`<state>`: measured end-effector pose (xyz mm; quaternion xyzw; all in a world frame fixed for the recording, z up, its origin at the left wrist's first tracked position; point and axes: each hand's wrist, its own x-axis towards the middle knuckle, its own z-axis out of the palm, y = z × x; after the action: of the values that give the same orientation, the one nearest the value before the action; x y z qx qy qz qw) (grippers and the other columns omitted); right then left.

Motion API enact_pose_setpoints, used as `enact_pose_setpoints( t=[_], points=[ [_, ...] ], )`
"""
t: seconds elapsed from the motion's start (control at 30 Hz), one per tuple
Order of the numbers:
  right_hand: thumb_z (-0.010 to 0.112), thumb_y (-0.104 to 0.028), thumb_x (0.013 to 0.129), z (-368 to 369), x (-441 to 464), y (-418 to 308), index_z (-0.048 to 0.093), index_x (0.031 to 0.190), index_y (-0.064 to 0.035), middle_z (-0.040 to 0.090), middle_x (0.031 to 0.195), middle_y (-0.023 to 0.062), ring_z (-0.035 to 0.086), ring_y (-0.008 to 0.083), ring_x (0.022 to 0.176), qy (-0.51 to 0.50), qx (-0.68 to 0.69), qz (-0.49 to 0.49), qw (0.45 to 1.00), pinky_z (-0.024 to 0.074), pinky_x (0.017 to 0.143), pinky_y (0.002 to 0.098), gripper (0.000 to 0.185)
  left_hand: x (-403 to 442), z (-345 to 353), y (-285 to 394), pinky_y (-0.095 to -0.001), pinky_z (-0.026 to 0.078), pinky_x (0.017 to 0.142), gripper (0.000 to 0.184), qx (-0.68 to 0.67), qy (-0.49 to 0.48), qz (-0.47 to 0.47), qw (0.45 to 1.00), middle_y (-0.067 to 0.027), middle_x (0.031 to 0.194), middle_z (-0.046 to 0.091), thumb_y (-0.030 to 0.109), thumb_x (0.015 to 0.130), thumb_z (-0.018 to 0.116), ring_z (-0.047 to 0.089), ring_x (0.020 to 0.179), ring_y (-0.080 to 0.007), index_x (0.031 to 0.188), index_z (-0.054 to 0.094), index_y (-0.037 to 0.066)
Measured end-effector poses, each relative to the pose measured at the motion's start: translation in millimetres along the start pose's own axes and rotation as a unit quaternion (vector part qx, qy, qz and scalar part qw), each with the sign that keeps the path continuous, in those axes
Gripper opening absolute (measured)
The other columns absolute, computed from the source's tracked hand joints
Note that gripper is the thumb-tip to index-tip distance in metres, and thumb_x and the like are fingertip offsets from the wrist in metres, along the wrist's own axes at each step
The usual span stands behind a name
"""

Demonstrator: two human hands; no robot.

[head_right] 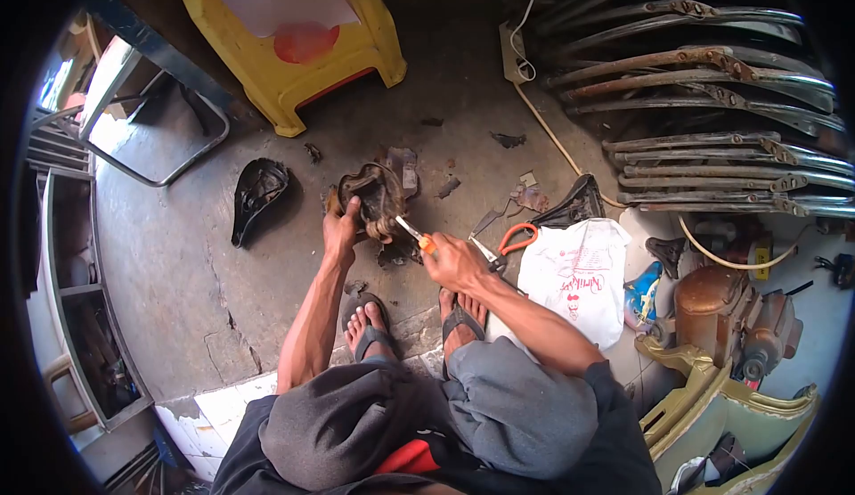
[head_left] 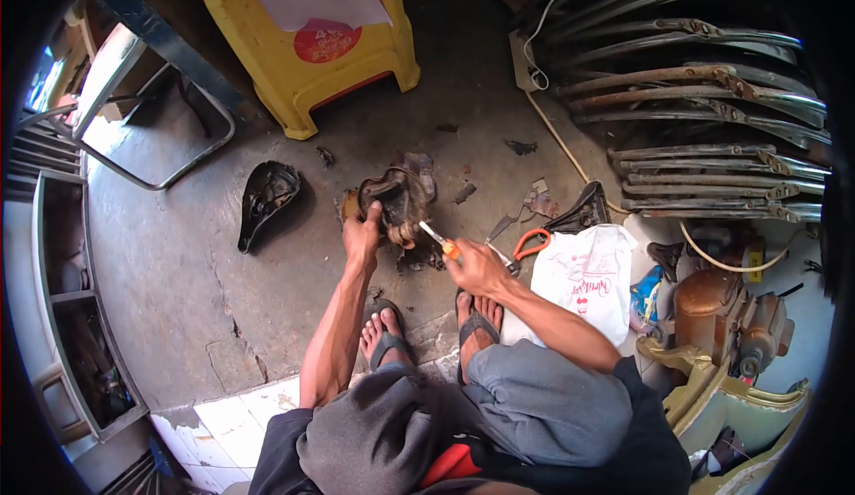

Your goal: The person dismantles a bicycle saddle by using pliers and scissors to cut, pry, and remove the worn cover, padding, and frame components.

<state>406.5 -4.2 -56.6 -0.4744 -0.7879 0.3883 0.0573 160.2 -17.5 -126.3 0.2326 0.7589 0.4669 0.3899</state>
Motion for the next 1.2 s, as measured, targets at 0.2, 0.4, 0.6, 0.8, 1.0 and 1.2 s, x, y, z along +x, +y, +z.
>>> enact_pose_setpoints(
  t=[0.2,0.4,0.6,0.8,1.0,1.2],
  points=[
    [0.063,-0.021,0.087,39.8,47.0,25.6,0.061,0.118,0.0002,0.066,0.110,0.0262,0.067,0.0456,0.094,0.069,-0.048,-0.039,0.996,0.0557,0.082,0.0523,0.038,-19.6,8.2,28.3,-0.0469,0.037,0.111,0.046,0.195,0.047,0.296,0.934,-0.0271,0.140,0.051,0.018,0.096,0.057,0.045,0.134,-0.0432,0.138,0.050,-0.001],
    [0.062,-0.023,0.086,13.3,43.2,35.9,0.061,0.102,0.0054,0.066,0.100,0.0311,0.064,0.0488,0.093,0.041,-0.020,-0.034,0.998,0.0519,0.082,0.0530,0.033,-6.1,21.0,6.0,-0.0562,0.039,0.106,0.038,0.386,-0.080,0.226,0.891,-0.0156,0.140,0.053,0.036,0.103,0.046,0.051,0.128,-0.0374,0.128,0.059,0.010],
    [0.060,-0.033,0.087,-2.0,12.5,-3.7,0.063,0.097,0.0072,0.066,0.087,0.0331,0.066,0.0481,0.089,-0.052,0.029,0.165,0.984,0.0503,0.082,0.0521,0.042,-12.6,29.0,8.7,-0.0702,0.036,0.101,0.038,0.435,-0.089,0.222,0.868,-0.0093,0.149,0.046,0.040,0.104,0.042,0.047,0.134,-0.0326,0.125,0.055,0.012],
    [0.059,-0.034,0.087,10.4,-14.0,-8.0,0.064,0.102,0.0076,0.067,0.090,0.0321,0.066,0.0484,0.091,-0.075,0.021,0.195,0.978,0.0502,0.084,0.0525,0.045,-24.6,24.6,5.5,-0.0719,0.036,0.097,0.037,0.452,-0.120,0.261,0.844,-0.0098,0.150,0.046,0.038,0.105,0.038,0.047,0.137,-0.0319,0.121,0.055,0.010],
    [0.065,-0.026,0.085,-5.5,-8.1,-26.6,0.063,0.116,0.0030,0.066,0.103,0.0305,0.067,0.0483,0.093,-0.032,-0.083,0.073,0.993,0.0547,0.082,0.0533,0.042,-16.1,37.8,48.4,-0.0694,0.037,0.097,0.055,0.370,-0.112,0.133,0.913,-0.0193,0.136,0.051,0.048,0.098,0.051,0.052,0.127,-0.0394,0.130,0.049,0.004],
    [0.065,-0.025,0.086,-5.6,3.9,-51.3,0.063,0.110,0.0029,0.064,0.098,0.0297,0.069,0.0462,0.087,-0.026,-0.153,-0.002,0.988,0.0568,0.074,0.0525,0.038,-3.9,46.5,80.8,-0.0592,0.043,0.105,0.092,0.451,-0.103,0.101,0.881,-0.0260,0.142,0.047,0.044,0.076,0.078,0.048,0.131,-0.0485,0.148,0.035,0.007]
  ],
)
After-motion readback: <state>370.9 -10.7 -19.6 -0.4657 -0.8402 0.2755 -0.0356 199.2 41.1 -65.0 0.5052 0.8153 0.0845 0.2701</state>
